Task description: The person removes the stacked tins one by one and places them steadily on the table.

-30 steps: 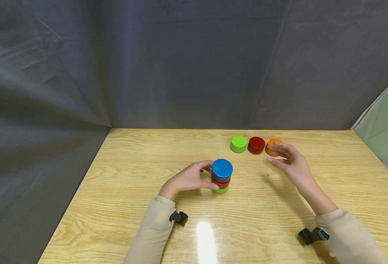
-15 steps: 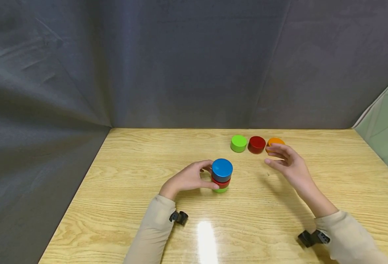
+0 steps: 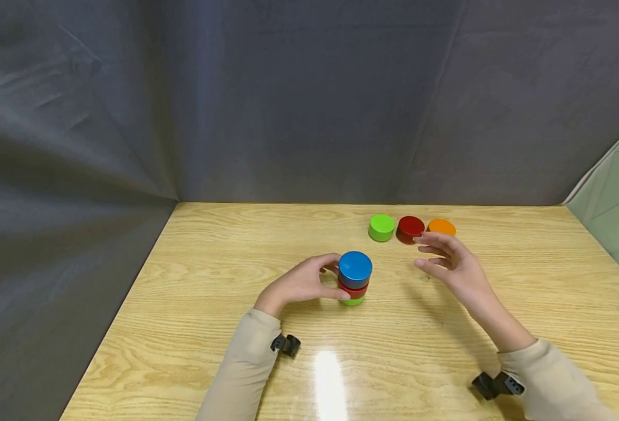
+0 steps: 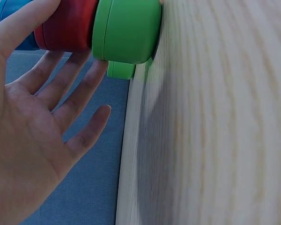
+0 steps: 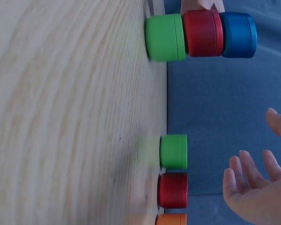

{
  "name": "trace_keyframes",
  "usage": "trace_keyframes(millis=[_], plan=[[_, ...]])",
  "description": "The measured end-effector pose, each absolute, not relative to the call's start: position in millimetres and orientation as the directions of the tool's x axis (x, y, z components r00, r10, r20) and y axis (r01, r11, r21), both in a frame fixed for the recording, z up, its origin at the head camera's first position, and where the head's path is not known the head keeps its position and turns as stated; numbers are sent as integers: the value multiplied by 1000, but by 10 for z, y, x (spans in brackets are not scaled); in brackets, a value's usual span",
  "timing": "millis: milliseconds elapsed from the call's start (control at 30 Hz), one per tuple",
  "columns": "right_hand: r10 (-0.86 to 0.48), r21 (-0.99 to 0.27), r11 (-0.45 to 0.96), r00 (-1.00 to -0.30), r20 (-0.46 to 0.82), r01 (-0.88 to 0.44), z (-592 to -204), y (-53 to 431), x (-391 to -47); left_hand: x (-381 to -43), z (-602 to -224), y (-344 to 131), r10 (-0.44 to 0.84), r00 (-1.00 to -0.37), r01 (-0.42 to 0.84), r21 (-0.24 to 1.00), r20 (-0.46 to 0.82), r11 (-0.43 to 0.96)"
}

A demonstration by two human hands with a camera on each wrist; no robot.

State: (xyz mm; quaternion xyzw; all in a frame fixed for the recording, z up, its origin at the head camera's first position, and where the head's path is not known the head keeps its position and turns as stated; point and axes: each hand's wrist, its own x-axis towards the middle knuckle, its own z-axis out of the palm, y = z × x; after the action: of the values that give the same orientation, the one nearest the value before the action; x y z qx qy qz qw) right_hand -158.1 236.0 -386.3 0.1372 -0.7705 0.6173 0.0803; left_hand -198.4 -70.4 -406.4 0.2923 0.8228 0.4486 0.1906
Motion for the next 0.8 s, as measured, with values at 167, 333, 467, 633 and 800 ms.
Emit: trace_keyframes(millis=[167, 333, 467, 633, 800], plan=[[-144, -911, 257, -945, 293, -322, -3832, 2314, -1541, -1988, -4069, -706, 648, -760, 302, 851, -58, 430], [-164, -906, 260, -939, 301, -336, -3810, 2252, -1503, -1981, -4062, -710, 647, -760, 296, 853, -62, 430], [-171, -903, 257, -936, 308, -344, -3795, 2197, -1479, -1975, -4056, -708, 649, -758, 296, 851, -67, 434], [-186, -897, 269, -933, 309, -351, -3781, 2139, -1461, -1973, -4061, -701, 650, -757, 297, 851, -66, 432], [-216, -891, 278, -927, 306, -359, -3768, 2086, -1445, -1978, -4057, -694, 651, -757, 297, 854, -63, 427]])
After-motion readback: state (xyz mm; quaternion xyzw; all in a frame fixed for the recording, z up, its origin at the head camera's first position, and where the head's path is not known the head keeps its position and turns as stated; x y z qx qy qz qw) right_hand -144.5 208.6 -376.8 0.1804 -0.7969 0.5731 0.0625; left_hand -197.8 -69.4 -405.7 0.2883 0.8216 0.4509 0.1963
